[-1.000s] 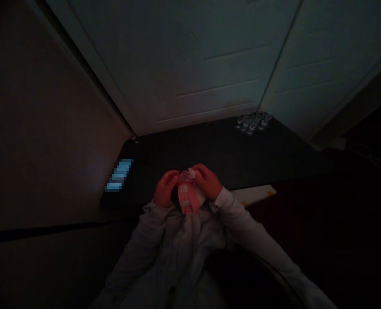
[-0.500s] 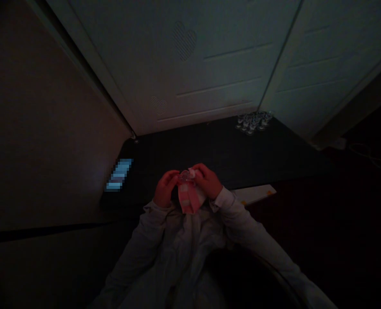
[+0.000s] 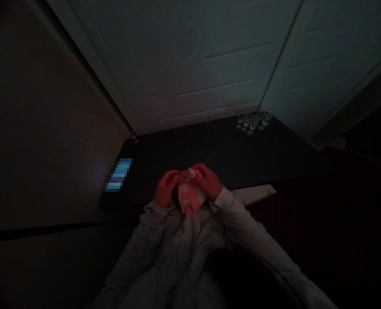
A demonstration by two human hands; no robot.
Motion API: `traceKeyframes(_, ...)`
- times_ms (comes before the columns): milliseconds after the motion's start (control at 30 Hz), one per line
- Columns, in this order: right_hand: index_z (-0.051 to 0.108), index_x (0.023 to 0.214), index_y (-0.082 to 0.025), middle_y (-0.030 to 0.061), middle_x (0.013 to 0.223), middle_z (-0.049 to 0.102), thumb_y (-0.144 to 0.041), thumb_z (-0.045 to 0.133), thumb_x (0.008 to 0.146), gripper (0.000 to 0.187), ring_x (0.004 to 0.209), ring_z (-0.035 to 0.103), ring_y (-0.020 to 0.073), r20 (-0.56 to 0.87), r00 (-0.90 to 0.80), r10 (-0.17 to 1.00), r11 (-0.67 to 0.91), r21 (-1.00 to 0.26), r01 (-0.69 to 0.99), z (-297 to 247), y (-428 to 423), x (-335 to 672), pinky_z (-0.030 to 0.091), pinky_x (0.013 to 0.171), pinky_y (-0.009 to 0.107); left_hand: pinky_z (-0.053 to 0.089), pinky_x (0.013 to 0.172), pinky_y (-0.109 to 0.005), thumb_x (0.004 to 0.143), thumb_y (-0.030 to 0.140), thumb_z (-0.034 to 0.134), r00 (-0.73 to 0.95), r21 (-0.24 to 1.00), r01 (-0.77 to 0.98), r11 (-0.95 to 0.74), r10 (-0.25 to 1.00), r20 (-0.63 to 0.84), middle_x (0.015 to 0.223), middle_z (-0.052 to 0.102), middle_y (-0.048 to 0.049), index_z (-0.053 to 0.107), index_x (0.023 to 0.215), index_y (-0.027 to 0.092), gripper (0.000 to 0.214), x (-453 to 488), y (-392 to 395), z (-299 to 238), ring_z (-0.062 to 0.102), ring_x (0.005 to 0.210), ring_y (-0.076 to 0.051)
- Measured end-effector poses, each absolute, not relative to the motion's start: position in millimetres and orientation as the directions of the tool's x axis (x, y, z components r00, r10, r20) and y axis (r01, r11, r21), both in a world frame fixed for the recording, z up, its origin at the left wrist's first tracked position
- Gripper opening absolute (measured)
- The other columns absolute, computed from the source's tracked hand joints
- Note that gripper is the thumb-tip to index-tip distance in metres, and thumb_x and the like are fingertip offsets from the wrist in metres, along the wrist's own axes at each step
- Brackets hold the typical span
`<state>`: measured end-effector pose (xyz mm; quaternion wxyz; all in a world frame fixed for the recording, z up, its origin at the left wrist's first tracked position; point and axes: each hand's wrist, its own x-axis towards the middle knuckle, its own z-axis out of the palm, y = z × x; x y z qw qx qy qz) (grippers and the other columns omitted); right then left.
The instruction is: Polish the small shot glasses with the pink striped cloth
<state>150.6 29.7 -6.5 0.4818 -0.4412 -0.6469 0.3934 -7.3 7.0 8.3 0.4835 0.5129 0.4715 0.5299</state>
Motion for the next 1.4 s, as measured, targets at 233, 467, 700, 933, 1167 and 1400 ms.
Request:
traceKeyframes(233, 0.053, 0.085, -0.021, -0.0002, 0.080, 0.056, -0.035, 0.052, 0.074, 0.019, 0.075, 0.052, 0.0152, 0.262, -0.163, 0.951, 0.291, -0.938, 0.187, -3.7, 29.0, 150.4, 0.040, 0.069, 0.027, 0.045, 0.070, -0.026, 0.073, 0.033, 0.054, -0.019, 0.996, -0.013, -0.085, 0.996, 0.085, 0.087, 0.062, -0.0034, 0.054, 0.087, 0.018, 0.021, -7.1, 6.3, 8.2, 0.057, 0.078, -0.014)
traceKeyframes(467, 0.053, 0.086, -0.021, -0.0002, 0.081, 0.057, -0.034, 0.051, 0.074, 0.019, 0.076, 0.052, 0.0155, 0.264, -0.167, 0.950, 0.295, -0.936, 0.195, -4.2, 29.1, 150.8, 0.040, 0.069, 0.028, 0.045, 0.069, -0.026, 0.074, 0.034, 0.053, -0.020, 0.993, 0.030, -0.113, 0.993, 0.114, 0.087, 0.062, -0.0032, 0.054, 0.089, 0.018, 0.021, -6.3, 5.5, 5.4, 0.058, 0.078, -0.014)
traceKeyframes(700, 0.053, 0.085, -0.020, -0.0001, 0.080, 0.056, -0.035, 0.050, 0.074, 0.018, 0.073, 0.051, 0.0148, 0.265, -0.179, 0.947, 0.298, -0.935, 0.193, -2.6, 28.4, 150.3, 0.040, 0.067, 0.027, 0.043, 0.067, -0.025, 0.075, 0.033, 0.053, -0.101, 0.975, 0.169, -0.146, 0.981, 0.164, 0.078, 0.060, -0.0011, 0.055, 0.085, 0.019, 0.018, -3.0, 5.3, 0.9, 0.056, 0.073, -0.013)
traceKeyframes(933, 0.053, 0.086, -0.020, 0.0005, 0.081, 0.056, -0.034, 0.050, 0.074, 0.018, 0.075, 0.051, 0.0157, 0.269, -0.187, 0.945, 0.305, -0.931, 0.202, -1.8, 28.0, 150.8, 0.039, 0.069, 0.028, 0.044, 0.066, -0.024, 0.073, 0.033, 0.055, -0.078, 0.987, 0.099, -0.126, 0.988, 0.134, 0.079, 0.059, -0.0016, 0.055, 0.085, 0.018, 0.020, -4.9, 7.6, 1.9, 0.056, 0.073, -0.013)
traceKeyframes(1167, 0.054, 0.085, -0.021, 0.0002, 0.083, 0.056, -0.033, 0.053, 0.072, 0.018, 0.078, 0.052, 0.0157, 0.263, -0.167, 0.950, 0.289, -0.945, 0.156, -6.1, 30.1, 149.7, 0.040, 0.069, 0.027, 0.044, 0.067, -0.026, 0.073, 0.033, 0.055, -0.061, 0.987, 0.093, -0.128, 0.989, 0.134, 0.080, 0.060, -0.0025, 0.055, 0.084, 0.017, 0.019, -5.8, 6.7, 1.6, 0.057, 0.074, -0.014)
traceKeyframes(1400, 0.053, 0.087, -0.020, 0.0000, 0.082, 0.056, -0.033, 0.052, 0.073, 0.018, 0.077, 0.051, 0.0150, 0.263, -0.183, 0.947, 0.292, -0.944, 0.155, -6.4, 29.7, 150.0, 0.039, 0.069, 0.026, 0.044, 0.067, -0.025, 0.074, 0.032, 0.053, -0.043, 0.989, 0.093, -0.114, 0.992, 0.118, 0.079, 0.060, -0.0025, 0.054, 0.085, 0.017, 0.019, -5.3, 6.3, 3.6, 0.056, 0.073, -0.013)
